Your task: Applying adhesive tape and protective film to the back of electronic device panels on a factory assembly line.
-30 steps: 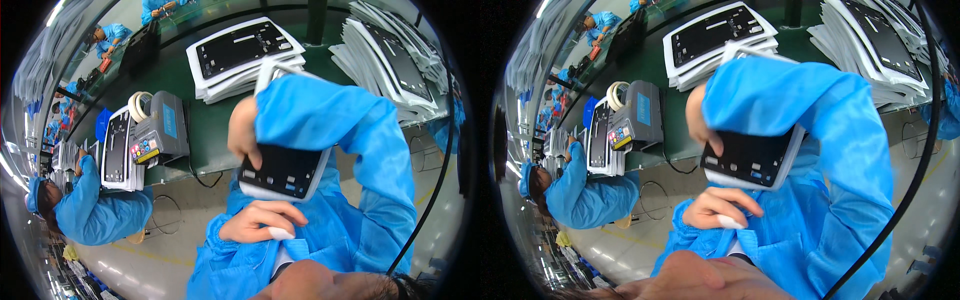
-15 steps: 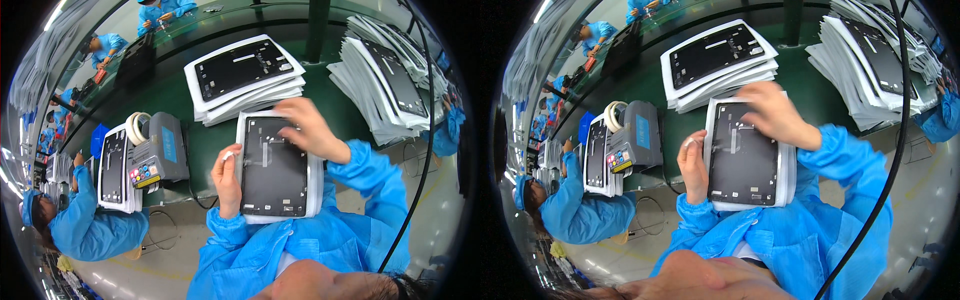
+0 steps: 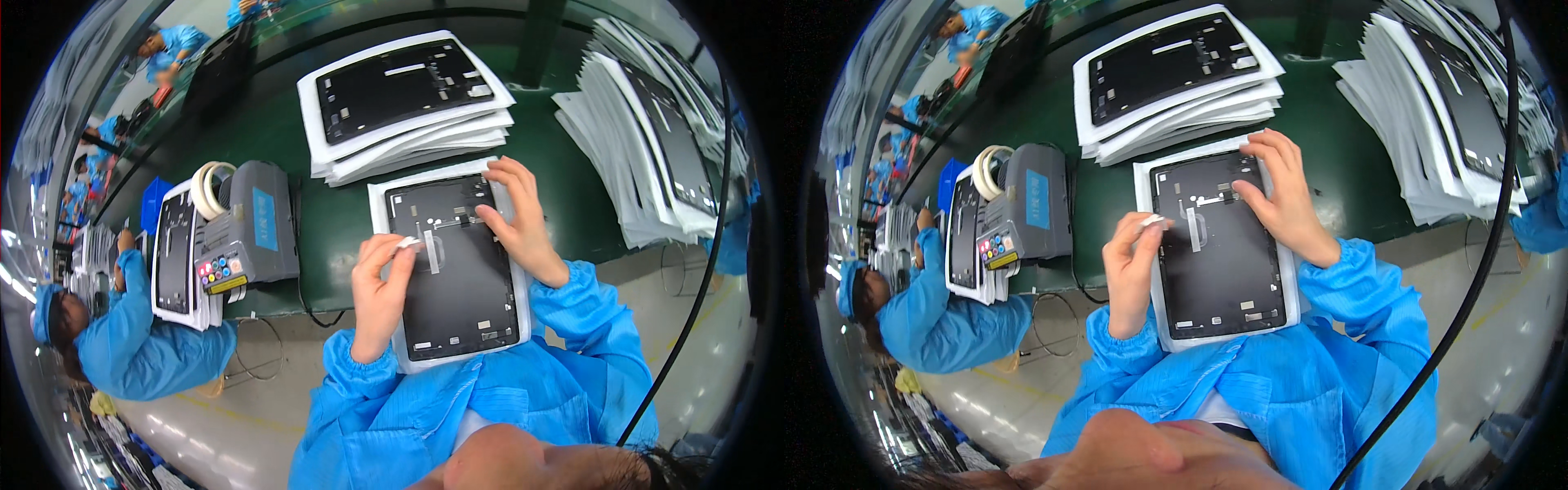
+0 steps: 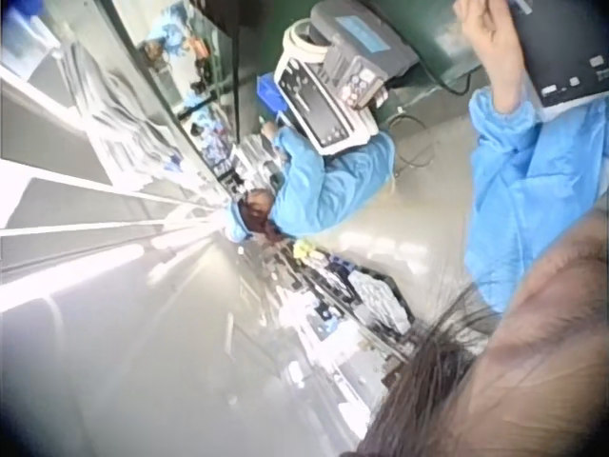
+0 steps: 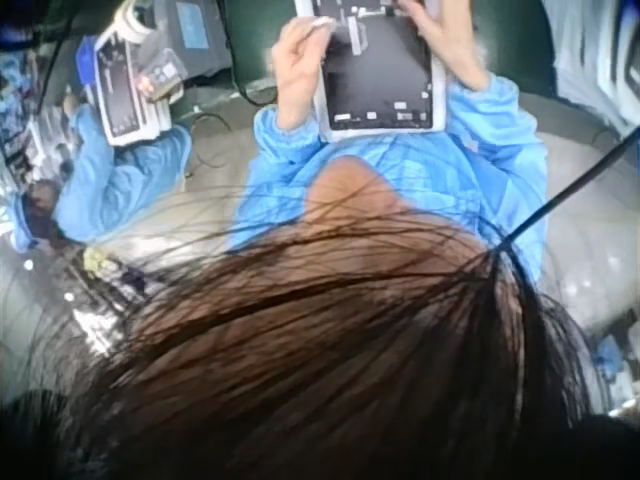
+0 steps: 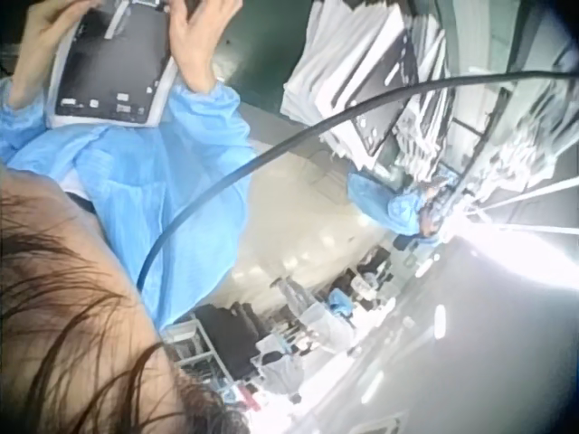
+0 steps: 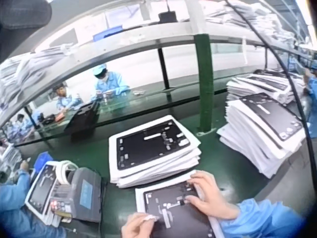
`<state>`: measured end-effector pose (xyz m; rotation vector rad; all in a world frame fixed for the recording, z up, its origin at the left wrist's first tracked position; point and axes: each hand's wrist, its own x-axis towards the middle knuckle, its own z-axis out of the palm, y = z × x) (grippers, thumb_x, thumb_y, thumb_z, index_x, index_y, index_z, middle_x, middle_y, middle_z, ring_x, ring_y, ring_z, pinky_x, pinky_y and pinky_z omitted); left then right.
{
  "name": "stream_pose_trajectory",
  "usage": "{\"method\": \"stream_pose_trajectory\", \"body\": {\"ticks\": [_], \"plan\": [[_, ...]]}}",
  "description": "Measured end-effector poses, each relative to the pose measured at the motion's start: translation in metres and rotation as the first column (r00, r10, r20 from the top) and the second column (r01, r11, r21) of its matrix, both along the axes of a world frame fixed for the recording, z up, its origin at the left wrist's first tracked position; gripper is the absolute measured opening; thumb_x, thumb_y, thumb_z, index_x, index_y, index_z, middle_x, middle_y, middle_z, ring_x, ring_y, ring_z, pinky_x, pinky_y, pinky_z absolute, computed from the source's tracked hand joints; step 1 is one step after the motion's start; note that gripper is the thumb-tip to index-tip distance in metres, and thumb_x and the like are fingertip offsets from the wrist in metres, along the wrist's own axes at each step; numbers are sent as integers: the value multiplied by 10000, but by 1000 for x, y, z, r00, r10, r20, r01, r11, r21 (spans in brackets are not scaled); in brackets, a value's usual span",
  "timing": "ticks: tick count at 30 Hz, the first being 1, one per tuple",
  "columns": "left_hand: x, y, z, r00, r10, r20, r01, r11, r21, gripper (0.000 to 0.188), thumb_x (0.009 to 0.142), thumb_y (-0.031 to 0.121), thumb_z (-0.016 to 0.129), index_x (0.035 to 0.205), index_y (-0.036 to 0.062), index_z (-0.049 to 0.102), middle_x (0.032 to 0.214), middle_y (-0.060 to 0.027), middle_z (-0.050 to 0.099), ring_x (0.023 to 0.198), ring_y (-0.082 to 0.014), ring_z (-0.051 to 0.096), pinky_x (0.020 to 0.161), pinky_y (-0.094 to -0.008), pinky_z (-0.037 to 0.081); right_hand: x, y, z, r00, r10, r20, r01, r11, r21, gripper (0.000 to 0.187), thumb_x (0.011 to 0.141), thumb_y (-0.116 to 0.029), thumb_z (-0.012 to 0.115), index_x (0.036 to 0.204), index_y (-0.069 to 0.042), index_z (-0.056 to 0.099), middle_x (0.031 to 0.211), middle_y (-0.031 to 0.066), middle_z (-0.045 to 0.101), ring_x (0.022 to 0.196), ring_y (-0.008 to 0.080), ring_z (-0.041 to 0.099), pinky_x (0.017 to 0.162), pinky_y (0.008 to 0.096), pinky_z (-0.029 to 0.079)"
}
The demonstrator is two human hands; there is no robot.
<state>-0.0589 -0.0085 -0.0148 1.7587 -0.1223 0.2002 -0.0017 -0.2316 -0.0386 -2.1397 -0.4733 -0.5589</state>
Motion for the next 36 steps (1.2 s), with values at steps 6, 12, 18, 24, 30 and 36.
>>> {"method": "stream_pose_trajectory", "body": {"ticks": [6,12,18,24,30,36], "plan": [[5,-14,-5,981,-127,-150,116,990,-80,175,916,125,600,940,3,723,827,-65,632,862,-184,545,796,-296,418,-12,13,24,945,320,-76,-313,946,87,234,702,-88,771,894,-50,644,1138,100,584,1204,325,465,1011,433,373],[10,-22,-5,963,-196,-183,199,980,-3,177,919,127,603,917,-20,702,823,-77,628,823,-178,542,753,-296,419,-15,14,26,966,244,90,-240,969,-58,199,696,-90,779,843,-82,645,1019,41,627,1120,272,543,1091,532,281],[17,-18,-4,959,-91,-267,33,976,-216,200,935,127,603,943,-46,703,860,-67,650,828,-134,550,754,-276,419,-11,-5,34,986,144,90,-151,985,82,96,746,-77,729,788,-73,643,910,36,644,983,227,603,1061,486,318],[48,-15,-8,980,-159,120,95,902,420,146,862,49,636,983,-5,696,871,-123,624,788,-240,603,690,-323,472,41,-16,24,860,314,-402,-177,923,342,130,833,-107,672,830,18,636,907,56,633,888,164,591,820,289,455],[54,-28,-26,967,-228,118,132,837,531,181,804,-7,643,982,-31,662,859,-141,519,789,-318,565,694,-409,471,73,6,-5,848,298,-439,-218,950,225,88,824,-62,679,833,14,635,952,65,625,872,157,589,794,290,468],[52,-27,-27,975,-205,81,139,856,498,194,804,-8,644,996,-33,657,857,-146,517,765,-318,566,673,-411,469,68,12,-13,908,245,-340,-227,969,92,101,796,-73,703,803,4,638,924,86,638,866,214,606,788,321,476]]}}
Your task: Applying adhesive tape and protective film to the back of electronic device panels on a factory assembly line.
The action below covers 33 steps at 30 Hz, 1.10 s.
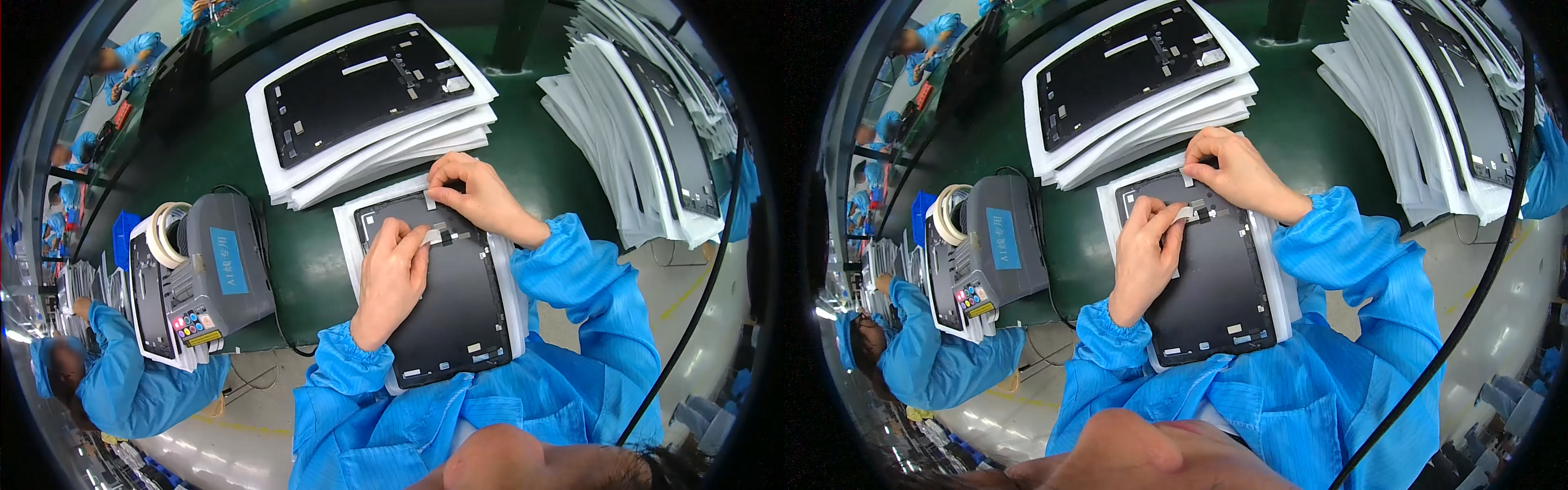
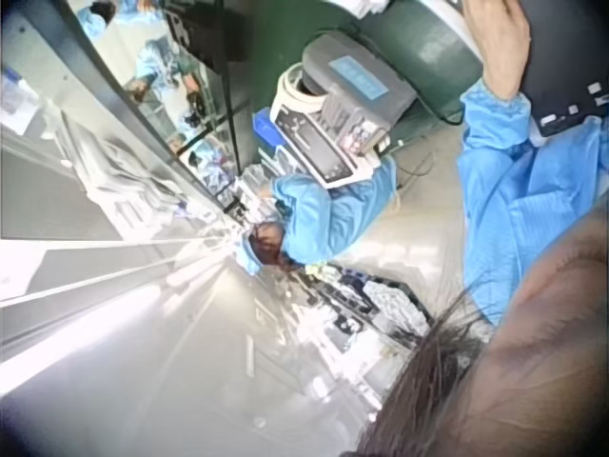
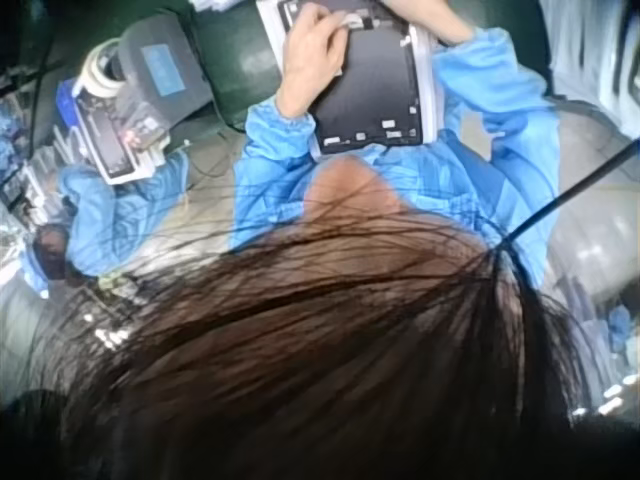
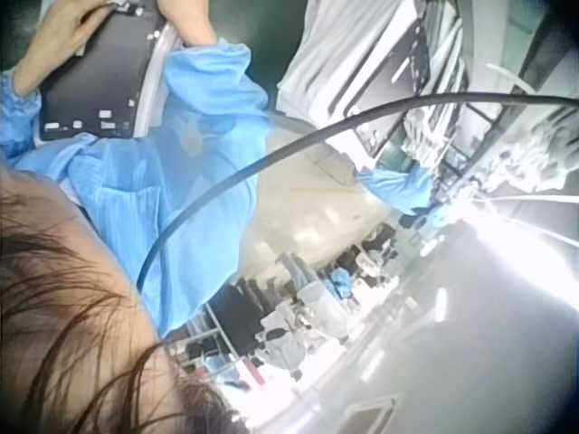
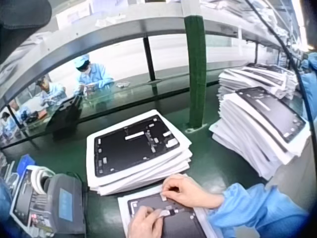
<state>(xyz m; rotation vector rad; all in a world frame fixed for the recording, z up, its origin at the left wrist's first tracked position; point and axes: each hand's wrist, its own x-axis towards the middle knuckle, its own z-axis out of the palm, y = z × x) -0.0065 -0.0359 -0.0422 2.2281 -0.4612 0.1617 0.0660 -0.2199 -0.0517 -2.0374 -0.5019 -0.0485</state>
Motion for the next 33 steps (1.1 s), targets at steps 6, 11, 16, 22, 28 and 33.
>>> {"method": "stream_pose_trajectory", "body": {"ticks": [6,11,16,22,28,33], "plan": [[0,-2,3,1000,2,-18,-2,1000,6,194,808,-7,646,1000,-32,658,849,-147,513,756,-321,563,654,-412,467,-1,3,-5,998,-31,51,32,999,-15,105,791,-84,707,796,0,644,909,95,634,898,241,605,808,334,469],[2,-2,4,1000,-8,-1,8,1000,30,225,816,7,653,1037,-31,650,853,-151,509,752,-326,563,651,-418,466,-1,3,-5,997,-38,68,40,999,-33,100,785,-81,709,792,0,650,910,91,632,906,249,601,814,341,464],[6,-2,8,1000,-25,-9,26,994,102,289,874,75,629,1155,8,619,910,-141,527,721,-306,575,639,-394,465,-1,5,-8,997,-59,51,60,998,-9,99,798,-114,693,776,-22,662,898,72,643,920,265,594,822,371,453],[13,-8,13,999,-24,-44,34,974,226,342,883,124,623,1204,14,582,937,-143,519,752,-340,594,641,-425,478,-2,4,-7,997,-56,54,57,998,-28,61,782,-46,694,807,0,663,915,94,635,910,257,605,804,346,469],[16,-18,10,999,23,28,-31,936,352,365,874,158,630,1204,13,572,944,-137,526,756,-334,611,638,-432,492,-5,4,-9,984,-41,174,53,996,-65,59,810,-42,618,810,0,660,926,99,625,929,296,581,805,380,463],[15,-20,8,997,47,62,-68,917,394,375,871,165,633,1209,17,567,925,-126,527,736,-320,617,619,-426,495,-15,5,-5,970,-74,231,94,993,-75,115,809,45,583,912,13,625,1010,136,603,966,312,582,826,389,469]]}}
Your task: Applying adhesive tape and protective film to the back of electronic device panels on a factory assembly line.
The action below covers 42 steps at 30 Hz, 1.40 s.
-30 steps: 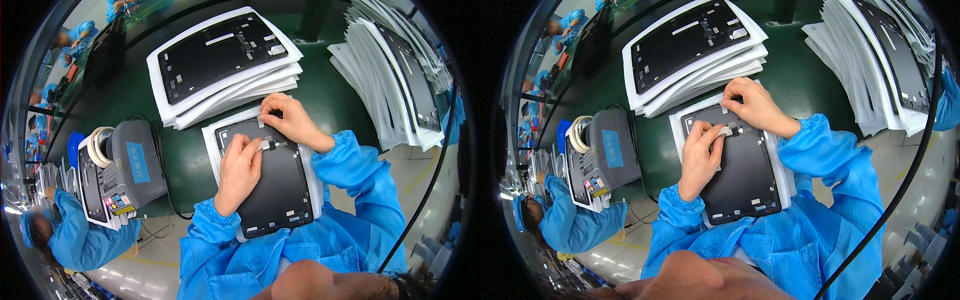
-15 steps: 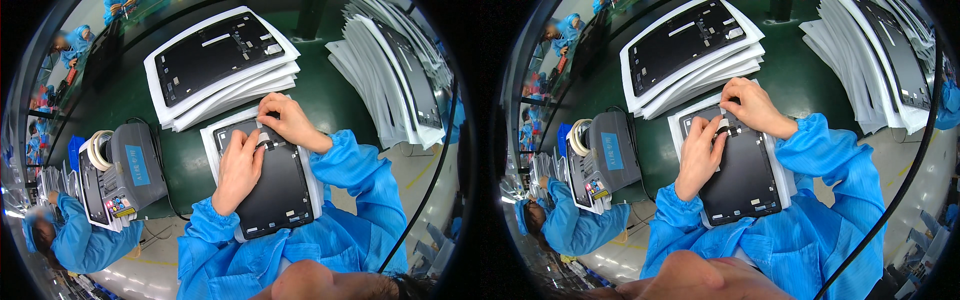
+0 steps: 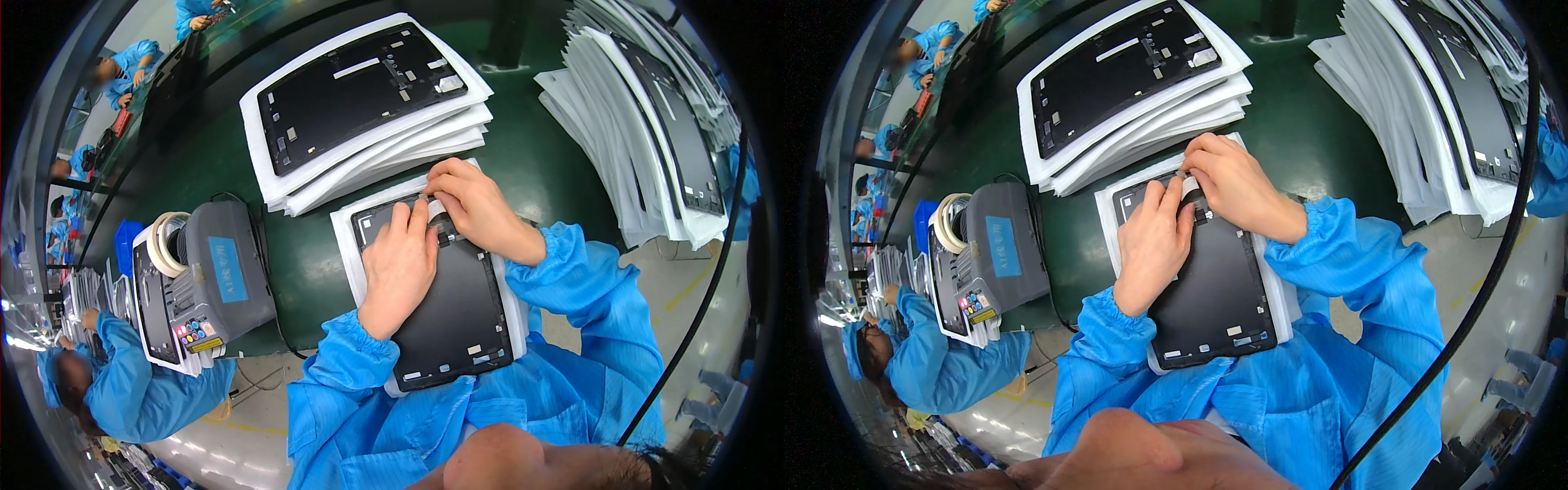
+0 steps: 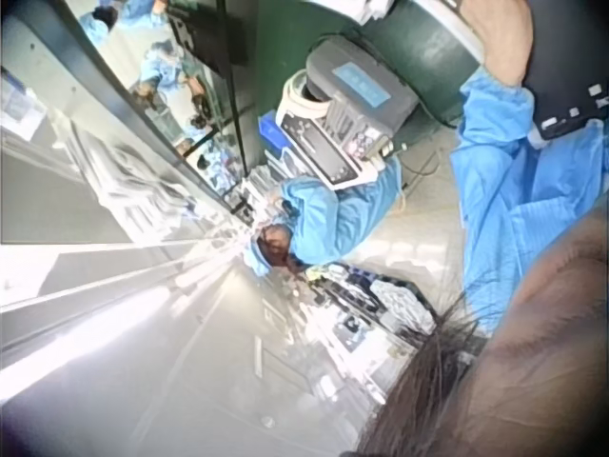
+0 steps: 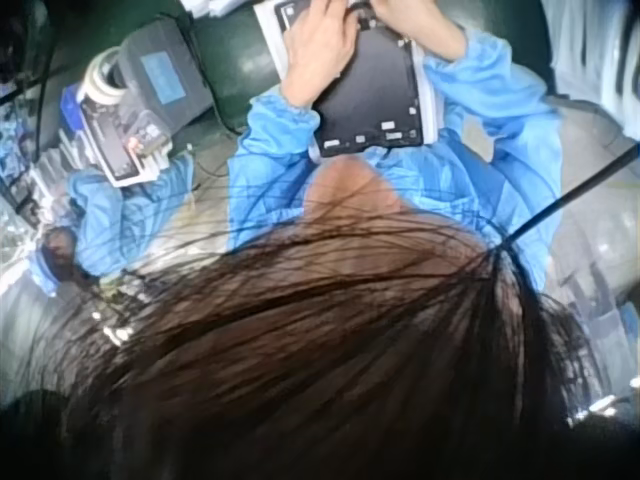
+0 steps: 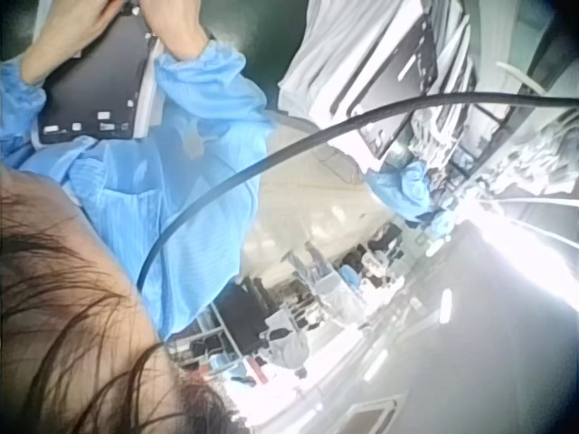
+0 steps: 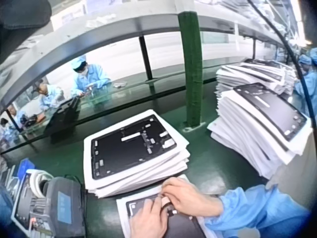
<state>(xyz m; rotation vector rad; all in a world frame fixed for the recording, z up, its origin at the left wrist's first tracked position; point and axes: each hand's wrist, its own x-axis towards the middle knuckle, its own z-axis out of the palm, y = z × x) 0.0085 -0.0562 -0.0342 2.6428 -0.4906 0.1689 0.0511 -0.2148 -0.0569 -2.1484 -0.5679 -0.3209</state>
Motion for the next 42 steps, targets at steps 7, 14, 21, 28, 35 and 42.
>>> {"method": "stream_pose_trajectory", "body": {"ticks": [7,14,21,28,35,42], "plan": [[3,12,-4,976,82,-200,-148,928,-342,448,855,127,655,1262,15,505,773,-71,526,575,-193,551,537,-345,444,-7,-18,17,988,-26,155,43,994,-105,180,779,88,575,930,1,618,1055,151,583,1017,341,570,845,411,472],[6,17,-4,953,66,-297,-220,823,-524,471,860,16,591,1302,5,427,731,-41,525,536,-104,488,516,-272,409,-8,-11,11,959,157,236,-57,922,-382,364,650,46,634,1000,-32,693,949,88,580,923,284,535,860,371,448],[5,15,-4,958,65,-279,-196,861,-470,510,846,36,585,1323,-17,412,742,-87,574,551,-206,583,547,-359,463,-4,-7,8,967,114,230,-15,919,-393,329,665,25,649,984,-51,671,915,71,575,919,263,542,879,365,418],[5,14,-3,962,67,-263,-178,887,-426,532,835,28,586,1334,-12,408,742,-77,581,546,-204,586,537,-356,457,-7,-3,2,950,128,286,35,865,-501,398,650,-11,661,1042,-79,653,987,59,557,972,236,539,974,414,389],[9,21,-14,956,14,-294,-196,777,-599,485,844,13,568,1316,10,455,743,-42,560,540,-117,534,534,-287,434,-20,-15,14,949,191,249,-10,811,-585,391,672,16,646,1034,-118,703,1023,45,572,1045,232,542,1128,535,264],[6,29,-3,841,-358,-405,-176,528,-831,262,914,28,555,1174,24,585,818,63,523,652,-7,444,560,-176,368,-20,-30,40,980,182,-85,-180,983,27,287,751,-25,676,1036,-57,697,1069,91,604,1028,238,577,1023,440,395]]}}
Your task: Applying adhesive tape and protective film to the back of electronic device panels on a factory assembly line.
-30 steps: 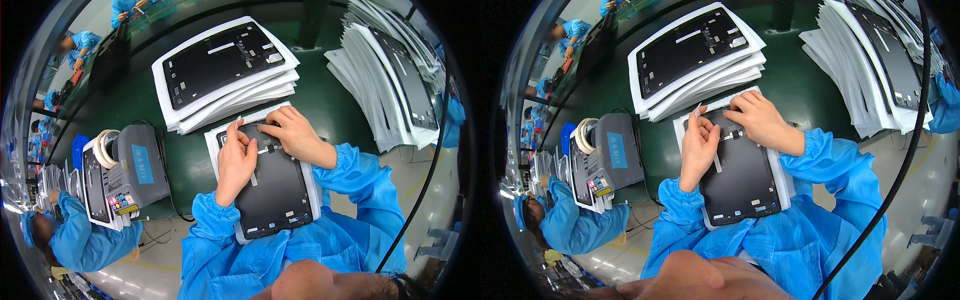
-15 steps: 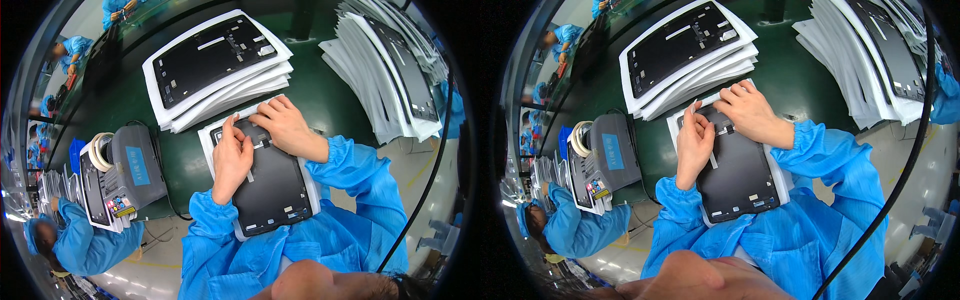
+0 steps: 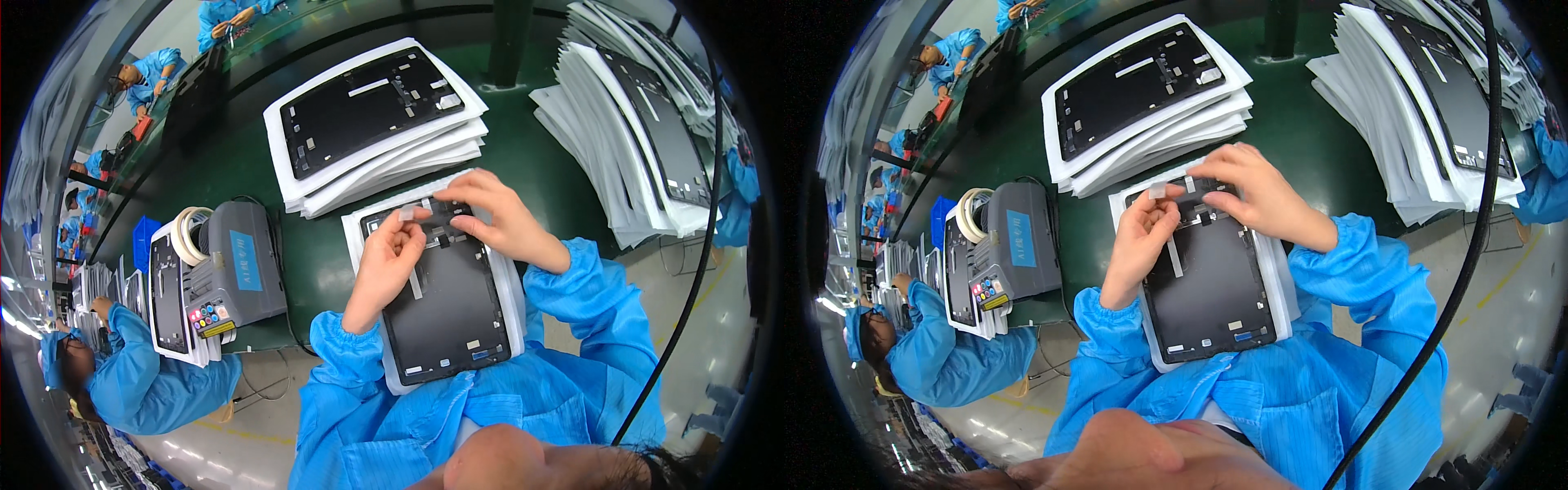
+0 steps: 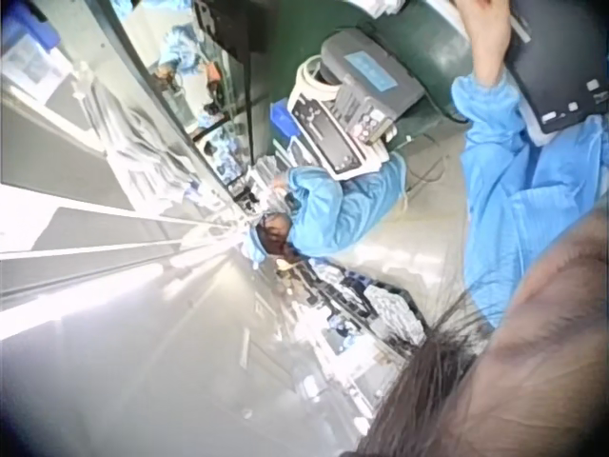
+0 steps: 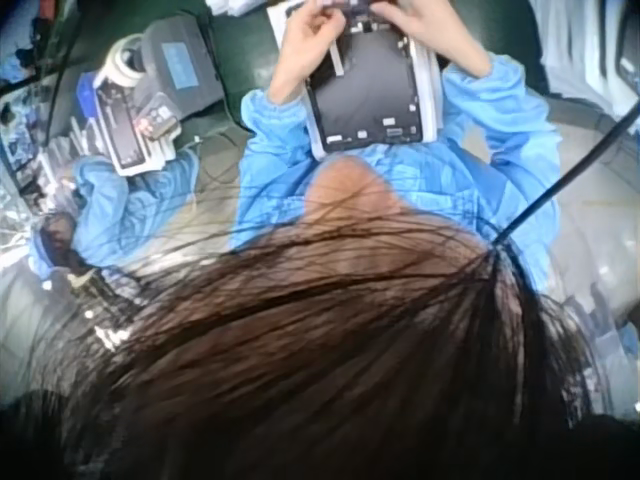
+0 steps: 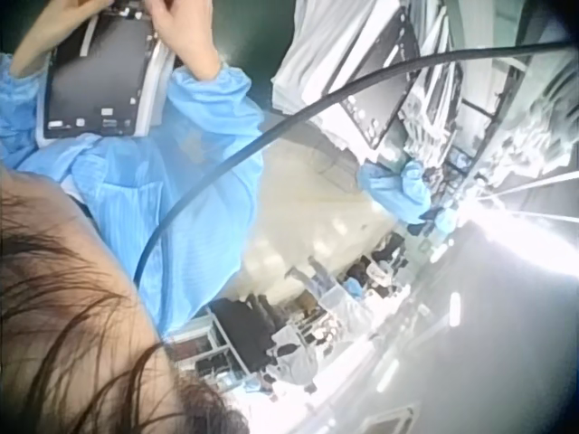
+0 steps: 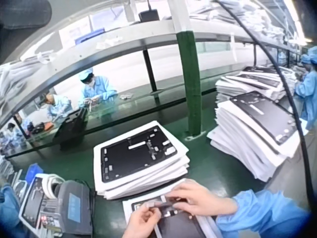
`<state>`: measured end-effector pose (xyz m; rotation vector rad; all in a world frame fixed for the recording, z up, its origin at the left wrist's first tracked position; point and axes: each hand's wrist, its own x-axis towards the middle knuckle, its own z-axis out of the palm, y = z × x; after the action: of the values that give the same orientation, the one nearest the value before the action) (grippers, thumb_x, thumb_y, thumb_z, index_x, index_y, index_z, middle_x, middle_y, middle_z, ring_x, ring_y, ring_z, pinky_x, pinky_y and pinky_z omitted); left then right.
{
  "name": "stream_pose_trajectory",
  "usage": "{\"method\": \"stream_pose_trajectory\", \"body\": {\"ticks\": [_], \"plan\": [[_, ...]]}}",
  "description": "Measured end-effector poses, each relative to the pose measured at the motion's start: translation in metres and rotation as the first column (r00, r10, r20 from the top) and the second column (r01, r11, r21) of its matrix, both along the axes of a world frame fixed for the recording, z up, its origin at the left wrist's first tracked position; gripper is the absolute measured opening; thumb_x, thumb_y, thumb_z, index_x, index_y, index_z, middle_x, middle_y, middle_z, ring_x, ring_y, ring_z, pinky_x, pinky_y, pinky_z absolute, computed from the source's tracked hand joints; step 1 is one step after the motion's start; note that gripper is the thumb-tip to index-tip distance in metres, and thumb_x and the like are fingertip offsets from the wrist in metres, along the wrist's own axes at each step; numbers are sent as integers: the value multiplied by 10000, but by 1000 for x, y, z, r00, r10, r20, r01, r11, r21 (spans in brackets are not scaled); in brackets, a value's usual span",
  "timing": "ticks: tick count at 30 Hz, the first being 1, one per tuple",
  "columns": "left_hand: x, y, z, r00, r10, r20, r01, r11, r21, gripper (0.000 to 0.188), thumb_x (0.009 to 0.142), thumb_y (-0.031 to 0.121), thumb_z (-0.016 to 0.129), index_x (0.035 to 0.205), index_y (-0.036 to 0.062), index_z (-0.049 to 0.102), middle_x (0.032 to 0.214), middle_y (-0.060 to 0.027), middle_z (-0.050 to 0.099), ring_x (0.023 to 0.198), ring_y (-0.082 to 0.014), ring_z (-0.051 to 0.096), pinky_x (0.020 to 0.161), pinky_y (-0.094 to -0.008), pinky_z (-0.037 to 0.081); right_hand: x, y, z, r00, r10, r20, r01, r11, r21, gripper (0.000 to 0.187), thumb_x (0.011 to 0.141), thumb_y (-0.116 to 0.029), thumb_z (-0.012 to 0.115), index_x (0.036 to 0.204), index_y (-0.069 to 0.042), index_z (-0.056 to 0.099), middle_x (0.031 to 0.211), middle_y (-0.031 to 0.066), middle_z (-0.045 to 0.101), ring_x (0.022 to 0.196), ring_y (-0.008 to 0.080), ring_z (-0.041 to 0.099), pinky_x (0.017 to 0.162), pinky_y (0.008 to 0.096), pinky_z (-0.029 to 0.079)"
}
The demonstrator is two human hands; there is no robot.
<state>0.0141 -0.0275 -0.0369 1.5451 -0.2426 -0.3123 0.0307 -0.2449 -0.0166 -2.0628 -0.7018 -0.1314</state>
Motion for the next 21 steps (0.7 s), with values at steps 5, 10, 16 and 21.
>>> {"method": "stream_pose_trajectory", "body": {"ticks": [5,10,16,21], "plan": [[-12,-7,17,982,-168,-82,167,986,-20,217,934,95,580,1134,14,606,857,41,556,703,-25,484,609,-179,393,-2,17,8,967,169,-189,-107,948,300,156,759,-65,726,908,-21,711,943,80,657,905,214,611,840,329,469],[-19,-12,15,989,44,-144,-43,999,8,319,911,126,631,1189,-24,583,875,-4,565,677,-50,507,568,-207,416,-9,26,3,982,-105,157,76,981,180,36,777,-48,712,802,-23,712,782,71,683,784,183,617,745,310,468],[-31,-23,30,838,292,460,-422,883,208,267,872,5,635,1138,-18,641,853,-44,539,679,-94,535,620,-229,445,-9,27,4,966,-209,-154,244,935,259,78,789,-44,691,853,-3,708,821,94,695,815,199,634,770,309,470],[-33,-31,32,851,265,454,-413,871,266,243,878,4,626,1116,-32,649,870,-79,559,666,-127,549,606,-257,459,-13,29,3,982,-184,-38,188,961,203,95,782,-28,697,875,-13,711,849,94,699,825,218,633,787,323,466]]}}
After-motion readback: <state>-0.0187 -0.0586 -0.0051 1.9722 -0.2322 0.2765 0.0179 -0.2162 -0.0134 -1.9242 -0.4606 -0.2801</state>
